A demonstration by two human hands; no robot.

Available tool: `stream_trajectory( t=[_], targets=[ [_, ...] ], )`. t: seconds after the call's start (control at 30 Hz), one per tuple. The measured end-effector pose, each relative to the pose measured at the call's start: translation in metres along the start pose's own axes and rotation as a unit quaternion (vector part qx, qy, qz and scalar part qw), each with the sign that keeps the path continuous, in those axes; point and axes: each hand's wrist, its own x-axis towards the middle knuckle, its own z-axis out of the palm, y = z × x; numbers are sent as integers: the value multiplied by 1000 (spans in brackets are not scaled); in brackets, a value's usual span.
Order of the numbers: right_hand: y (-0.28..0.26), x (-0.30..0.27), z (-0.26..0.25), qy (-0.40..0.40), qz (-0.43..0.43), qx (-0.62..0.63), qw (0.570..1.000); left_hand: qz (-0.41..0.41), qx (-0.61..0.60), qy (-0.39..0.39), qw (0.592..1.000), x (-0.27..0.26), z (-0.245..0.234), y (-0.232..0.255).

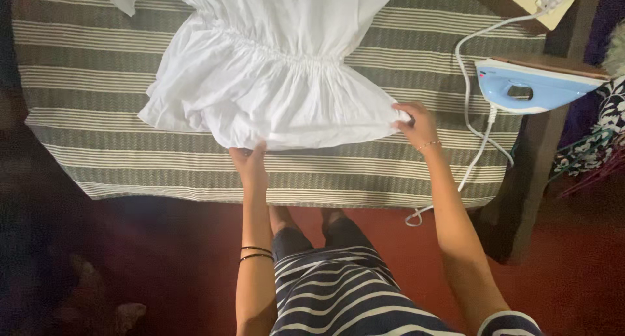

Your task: The person irons a white blouse laid out on a striped ironing board. They repeatedly smooth the fabric with their hands and move the iron across the sleeves, bodice, and hem to remove wrinkles.

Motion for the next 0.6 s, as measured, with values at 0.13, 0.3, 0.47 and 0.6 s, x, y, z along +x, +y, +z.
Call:
stream_trajectory(
  t=[0.13, 0.3, 0.47, 0.6],
  targets=[
    [19, -10, 6, 8, -6, -3, 1000, 98, 35, 19, 994, 5, -26, -18],
    [61, -14, 29, 61, 54, -118, 990, -8, -56, 44, 997, -5, -27, -39],
    [77, -14, 49, 106, 225, 320, 914, -84, 71, -41, 993, -27, 0, -53],
    [76, -16, 41, 94, 235, 413, 875, -62, 10, -25, 998, -36, 1, -31]
  ],
)
